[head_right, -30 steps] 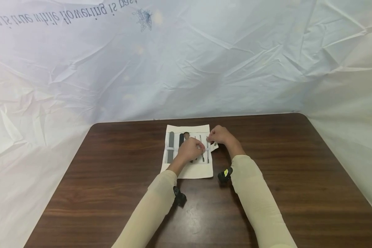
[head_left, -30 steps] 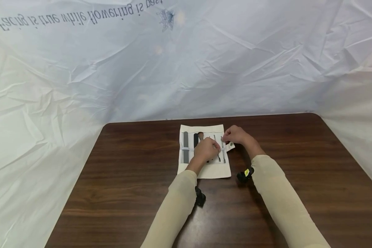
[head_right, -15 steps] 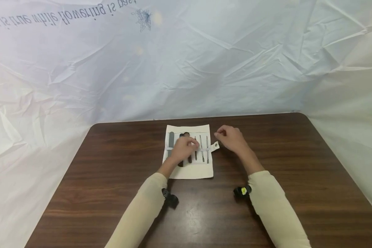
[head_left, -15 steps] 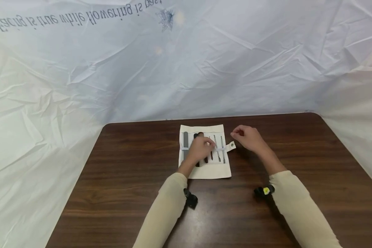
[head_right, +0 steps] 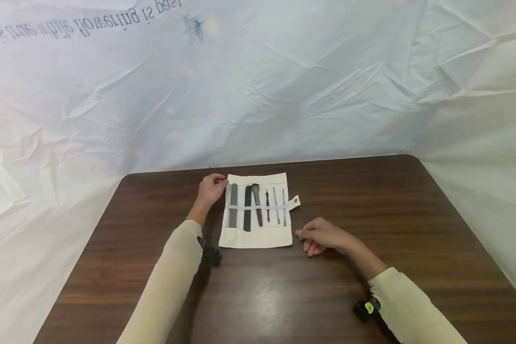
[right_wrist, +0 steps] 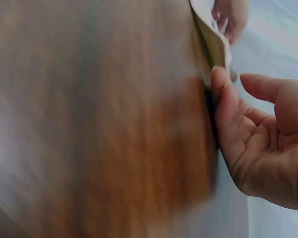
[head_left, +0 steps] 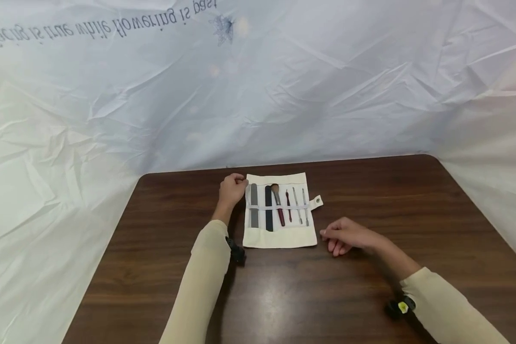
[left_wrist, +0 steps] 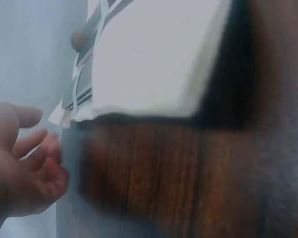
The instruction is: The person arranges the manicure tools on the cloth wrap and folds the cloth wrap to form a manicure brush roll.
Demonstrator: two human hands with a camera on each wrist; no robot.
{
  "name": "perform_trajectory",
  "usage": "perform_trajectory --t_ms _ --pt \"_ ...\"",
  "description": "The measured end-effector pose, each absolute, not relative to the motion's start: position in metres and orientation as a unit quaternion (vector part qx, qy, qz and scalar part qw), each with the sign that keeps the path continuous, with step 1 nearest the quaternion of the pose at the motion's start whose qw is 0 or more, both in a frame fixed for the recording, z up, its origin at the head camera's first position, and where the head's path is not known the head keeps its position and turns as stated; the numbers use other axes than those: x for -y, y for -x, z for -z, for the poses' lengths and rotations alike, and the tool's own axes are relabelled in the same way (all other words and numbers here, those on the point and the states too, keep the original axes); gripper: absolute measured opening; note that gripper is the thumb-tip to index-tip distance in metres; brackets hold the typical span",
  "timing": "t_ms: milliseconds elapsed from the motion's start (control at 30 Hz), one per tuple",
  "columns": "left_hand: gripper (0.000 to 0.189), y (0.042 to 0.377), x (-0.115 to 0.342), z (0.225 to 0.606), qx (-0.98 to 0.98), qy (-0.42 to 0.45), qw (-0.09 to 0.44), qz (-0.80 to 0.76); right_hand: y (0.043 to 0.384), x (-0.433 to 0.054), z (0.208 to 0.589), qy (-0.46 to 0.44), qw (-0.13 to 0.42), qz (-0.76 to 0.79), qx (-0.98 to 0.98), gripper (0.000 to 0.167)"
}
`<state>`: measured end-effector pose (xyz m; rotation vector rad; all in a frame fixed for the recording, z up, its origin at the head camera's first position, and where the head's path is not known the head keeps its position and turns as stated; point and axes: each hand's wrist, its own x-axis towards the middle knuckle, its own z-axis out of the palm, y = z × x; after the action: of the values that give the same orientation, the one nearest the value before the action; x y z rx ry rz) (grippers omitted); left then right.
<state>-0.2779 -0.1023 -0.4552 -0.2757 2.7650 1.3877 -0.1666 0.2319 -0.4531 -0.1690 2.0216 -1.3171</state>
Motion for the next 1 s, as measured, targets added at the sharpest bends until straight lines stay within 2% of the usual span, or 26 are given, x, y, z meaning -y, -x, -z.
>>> perform_trajectory --t_ms 133,467,667,800,1000 --pt "0.047 0.281 0.104 0.459 -0.888 0.065 0.075 -0.448 0.159 -0.22 0.458 0.06 0.385 0.518 -0.762 0.035" --pt "0.039 0.284 0.097 0.456 -0.909 0.093 0.045 -0.403 0.158 -0.21 0.461 0.048 0.394 0.516 -0.759 0.025" --pt "0.026 0.278 0.116 0.461 -0.894 0.094 0.063 -0.433 0.176 -0.234 0.455 0.031 0.38 0.498 -0.779 0.02" --pt "0.021 0.265 0.134 0.464 -0.86 0.091 0.124 -0.486 0.199 -0.255 0.448 0.001 0.328 0.479 -0.814 0.025" --pt "0.019 0.236 0.146 0.464 -0.821 0.03 0.28 -0.496 0.24 -0.265 0.45 -0.034 0.205 0.452 -0.867 0.038"
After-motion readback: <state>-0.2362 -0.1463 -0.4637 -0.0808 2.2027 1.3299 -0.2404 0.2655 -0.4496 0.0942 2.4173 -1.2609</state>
